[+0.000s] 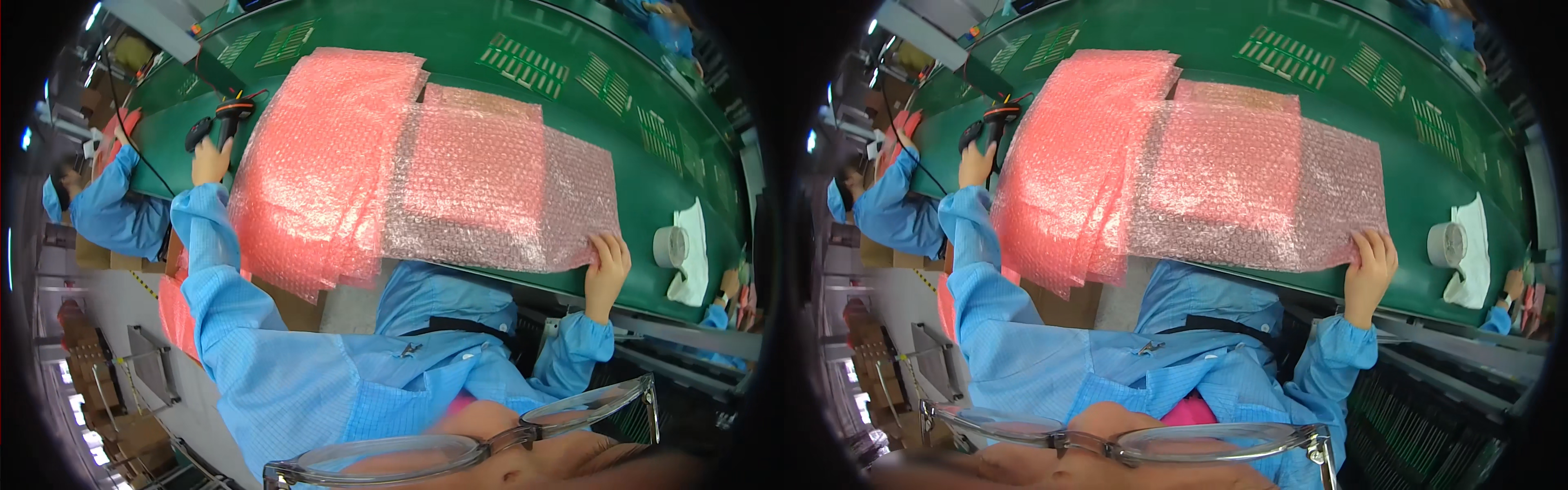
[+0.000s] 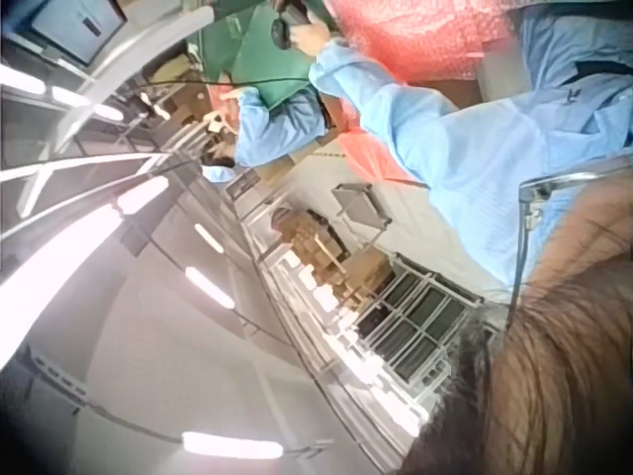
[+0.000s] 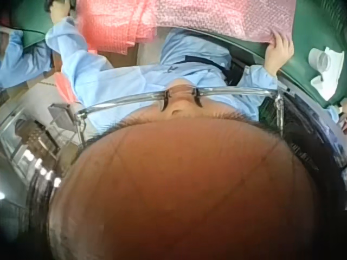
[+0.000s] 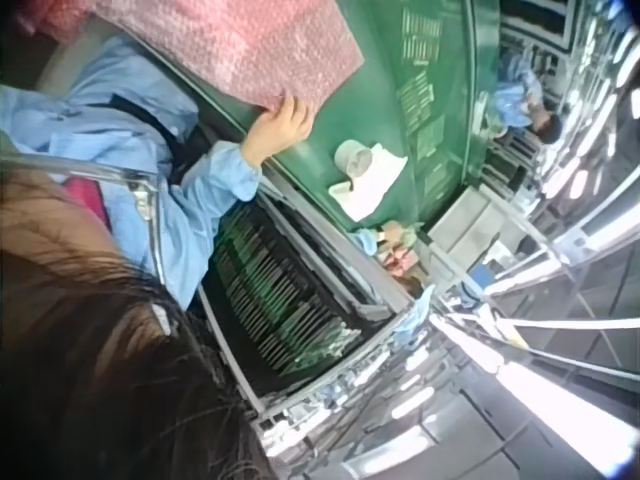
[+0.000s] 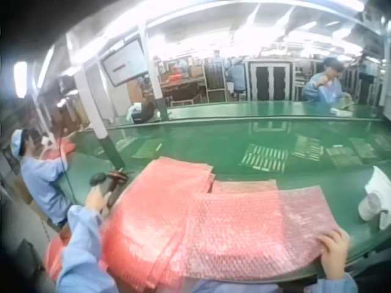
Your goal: Packing printed circuit boards into protective bubble wrap bags and scanning barcodes on the production line.
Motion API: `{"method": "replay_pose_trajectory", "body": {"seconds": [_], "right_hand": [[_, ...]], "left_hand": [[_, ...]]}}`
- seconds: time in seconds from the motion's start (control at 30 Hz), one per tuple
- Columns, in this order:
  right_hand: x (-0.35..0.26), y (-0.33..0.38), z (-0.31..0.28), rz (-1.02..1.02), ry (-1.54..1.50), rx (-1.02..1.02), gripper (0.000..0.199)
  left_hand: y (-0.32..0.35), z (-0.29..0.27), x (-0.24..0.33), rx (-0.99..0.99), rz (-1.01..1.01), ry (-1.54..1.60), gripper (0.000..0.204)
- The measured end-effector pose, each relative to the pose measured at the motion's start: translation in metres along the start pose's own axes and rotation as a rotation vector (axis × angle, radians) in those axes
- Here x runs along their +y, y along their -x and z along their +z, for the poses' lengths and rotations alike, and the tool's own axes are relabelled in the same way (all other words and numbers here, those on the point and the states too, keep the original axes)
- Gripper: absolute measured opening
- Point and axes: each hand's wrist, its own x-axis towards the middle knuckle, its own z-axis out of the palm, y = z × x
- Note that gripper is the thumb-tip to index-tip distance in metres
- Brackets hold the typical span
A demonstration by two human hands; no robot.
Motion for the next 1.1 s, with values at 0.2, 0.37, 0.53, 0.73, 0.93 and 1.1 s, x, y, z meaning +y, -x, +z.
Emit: {"method": "replay_pose_trajectory", "body": {"seconds": [0.2,0.37,0.53,0.73,0.93,1.1], "right_hand": [[-0.014,-0.013,-0.035,-0.097,-0.098,-0.405,0.047],[-0.056,-0.083,-0.031,-0.345,-0.512,-0.393,0.041],[-0.103,-0.121,0.046,-0.696,-0.721,-0.212,0.027],[-0.095,-0.108,0.093,-0.608,-0.789,-0.100,0.027],[-0.093,-0.107,0.098,-0.559,-0.784,-0.109,0.023],[-0.088,-0.107,0.098,-0.567,-0.775,-0.125,0.022]], "left_hand": [[-0.022,0.040,-0.054,-0.306,-0.237,0.168,0.049],[-0.032,-0.079,0.079,-0.118,0.122,0.284,0.040],[-0.034,-0.095,0.260,-0.293,0.451,0.782,0.041],[-0.011,-0.018,0.379,-0.388,0.574,0.714,0.042],[-0.013,0.019,0.391,-0.280,0.592,0.611,0.042],[-0.005,0.007,0.396,-0.399,0.430,0.624,0.046]]}}
